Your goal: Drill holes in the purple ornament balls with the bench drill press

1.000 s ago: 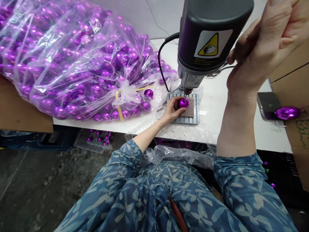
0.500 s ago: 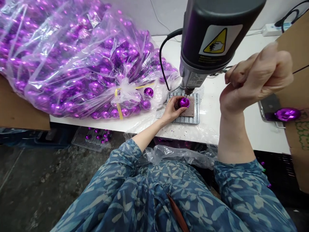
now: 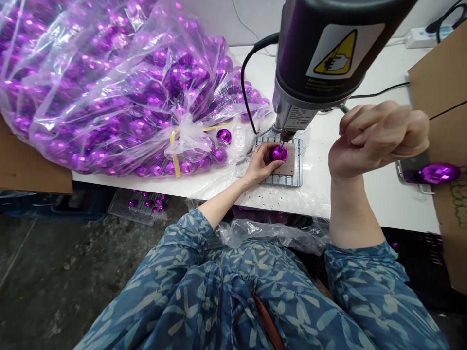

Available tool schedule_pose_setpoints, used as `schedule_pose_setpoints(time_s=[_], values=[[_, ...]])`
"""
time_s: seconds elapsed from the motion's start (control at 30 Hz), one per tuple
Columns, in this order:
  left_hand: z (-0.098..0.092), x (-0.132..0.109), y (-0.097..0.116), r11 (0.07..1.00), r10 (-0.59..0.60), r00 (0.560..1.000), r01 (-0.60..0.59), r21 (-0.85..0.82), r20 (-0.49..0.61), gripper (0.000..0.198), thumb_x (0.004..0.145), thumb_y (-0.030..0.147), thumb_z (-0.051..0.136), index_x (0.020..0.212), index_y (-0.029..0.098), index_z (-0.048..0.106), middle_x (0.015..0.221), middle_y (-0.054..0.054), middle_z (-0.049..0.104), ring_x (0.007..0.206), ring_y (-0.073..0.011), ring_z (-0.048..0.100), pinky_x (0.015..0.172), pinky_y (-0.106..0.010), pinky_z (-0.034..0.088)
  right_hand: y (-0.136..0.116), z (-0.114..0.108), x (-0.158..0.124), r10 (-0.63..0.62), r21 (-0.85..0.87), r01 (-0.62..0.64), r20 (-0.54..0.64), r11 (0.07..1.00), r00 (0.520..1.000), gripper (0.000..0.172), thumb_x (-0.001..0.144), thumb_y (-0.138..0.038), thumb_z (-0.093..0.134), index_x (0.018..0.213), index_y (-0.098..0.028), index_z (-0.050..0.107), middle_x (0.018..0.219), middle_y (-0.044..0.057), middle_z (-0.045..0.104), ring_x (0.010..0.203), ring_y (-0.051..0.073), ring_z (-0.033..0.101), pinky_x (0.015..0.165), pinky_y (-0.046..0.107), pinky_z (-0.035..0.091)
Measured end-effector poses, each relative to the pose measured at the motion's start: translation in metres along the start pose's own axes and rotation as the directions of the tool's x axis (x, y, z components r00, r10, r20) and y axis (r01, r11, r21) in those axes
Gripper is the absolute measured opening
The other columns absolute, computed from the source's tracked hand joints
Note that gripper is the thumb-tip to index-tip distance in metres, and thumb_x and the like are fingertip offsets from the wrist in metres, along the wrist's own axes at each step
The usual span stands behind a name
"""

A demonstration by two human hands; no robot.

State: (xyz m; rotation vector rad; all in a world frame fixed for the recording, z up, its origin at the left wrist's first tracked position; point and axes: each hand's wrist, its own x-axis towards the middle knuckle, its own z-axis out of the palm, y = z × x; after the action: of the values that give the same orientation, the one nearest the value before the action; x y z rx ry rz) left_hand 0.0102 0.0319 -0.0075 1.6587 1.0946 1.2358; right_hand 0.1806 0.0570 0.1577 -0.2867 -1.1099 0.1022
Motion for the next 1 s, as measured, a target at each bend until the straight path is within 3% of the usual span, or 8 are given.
schedule_pose_setpoints(time_s=[0.17, 0.5, 0.67, 0.77, 0.87, 0.93, 1.0], values=[[0.0, -0.001, 0.0, 1.0, 0.002, 1.0, -0.002, -0.013, 0.001, 0.059, 0.095, 0.057, 0.089, 0.142, 0.027, 0.067, 0.146, -0.014, 0.07, 0.146, -0.0366, 0.064, 0.127, -0.059, 0.053, 0.018, -0.017, -0.013, -0.093, 0.019, 0.093, 0.01, 0.996, 0.996, 0.036, 0.109, -0.039, 0.061, 0.084, -0.021, 0.041, 0.054, -0.009, 0.023, 0.043, 0.005, 0.02, 0.045, 0.024, 0.032], [0.002, -0.001, -0.005, 1.0, 0.0, 1.0, 0.0, -0.016, 0.003, 0.061, 0.096, 0.059, 0.088, 0.143, 0.027, 0.066, 0.146, -0.014, 0.069, 0.145, -0.0365, 0.064, 0.125, -0.059, 0.055, 0.026, -0.025, -0.021, -0.078, -0.104, 0.079, 0.007, 0.991, 0.997, 0.057, 0.11, -0.051, 0.059, 0.08, -0.018, 0.024, 0.058, -0.009, 0.014, 0.045, -0.002, 0.019, 0.051, 0.018, 0.034], [0.002, 0.0, -0.003, 1.0, 0.007, 1.0, -0.007, 0.022, 0.0, 0.059, 0.097, 0.057, 0.088, 0.142, 0.028, 0.066, 0.145, -0.014, 0.07, 0.144, -0.0359, 0.065, 0.126, -0.058, 0.054, 0.023, -0.029, -0.028, -0.052, -0.145, 0.056, 0.027, 0.988, 0.998, 0.065, 0.107, -0.064, 0.06, 0.076, -0.018, 0.027, 0.054, -0.01, 0.017, 0.043, -0.001, 0.019, 0.05, 0.023, 0.037], [0.002, 0.0, -0.002, 0.999, 0.01, 1.0, -0.01, 0.033, -0.001, 0.059, 0.095, 0.055, 0.089, 0.142, 0.028, 0.067, 0.144, -0.013, 0.071, 0.144, -0.0357, 0.066, 0.127, -0.058, 0.053, 0.011, -0.016, -0.016, -0.022, -0.101, 0.024, 0.022, 0.995, 1.0, 0.065, 0.105, -0.063, 0.066, 0.074, -0.018, 0.03, 0.054, -0.009, 0.014, 0.042, -0.001, 0.02, 0.046, 0.021, 0.033], [0.002, 0.002, 0.001, 1.0, -0.001, 1.0, 0.002, 0.007, -0.011, 0.059, 0.093, 0.055, 0.091, 0.139, 0.027, 0.069, 0.142, -0.013, 0.072, 0.142, -0.0353, 0.067, 0.127, -0.057, 0.053, -0.004, 0.012, 0.015, 0.054, -0.063, -0.055, -0.017, 0.996, 0.998, 0.06, 0.107, -0.058, 0.063, 0.072, -0.018, 0.034, 0.057, -0.006, 0.01, 0.043, 0.001, 0.025, 0.043, 0.02, 0.029], [0.002, 0.002, 0.005, 0.999, -0.025, 1.0, 0.024, -0.022, -0.016, 0.057, 0.093, 0.054, 0.092, 0.138, 0.027, 0.069, 0.142, -0.013, 0.073, 0.14, -0.0341, 0.069, 0.124, -0.056, 0.055, -0.01, 0.031, 0.039, 0.156, -0.068, -0.155, 0.01, 0.986, 0.988, 0.06, 0.098, -0.067, 0.069, 0.073, -0.02, 0.041, 0.057, -0.006, 0.016, 0.043, 0.004, 0.029, 0.043, 0.023, 0.03], [0.001, -0.002, 0.012, 0.999, -0.047, 0.997, 0.046, -0.023, -0.06, 0.056, 0.092, 0.054, 0.093, 0.135, 0.026, 0.069, 0.141, -0.013, 0.074, 0.136, -0.0324, 0.071, 0.12, -0.054, 0.058, -0.012, 0.044, 0.059, 0.274, -0.087, -0.271, 0.019, 0.959, 0.962, 0.073, 0.079, -0.086, 0.066, 0.07, -0.022, 0.032, 0.054, -0.006, 0.018, 0.041, 0.006, 0.029, 0.041, 0.028, 0.023]])
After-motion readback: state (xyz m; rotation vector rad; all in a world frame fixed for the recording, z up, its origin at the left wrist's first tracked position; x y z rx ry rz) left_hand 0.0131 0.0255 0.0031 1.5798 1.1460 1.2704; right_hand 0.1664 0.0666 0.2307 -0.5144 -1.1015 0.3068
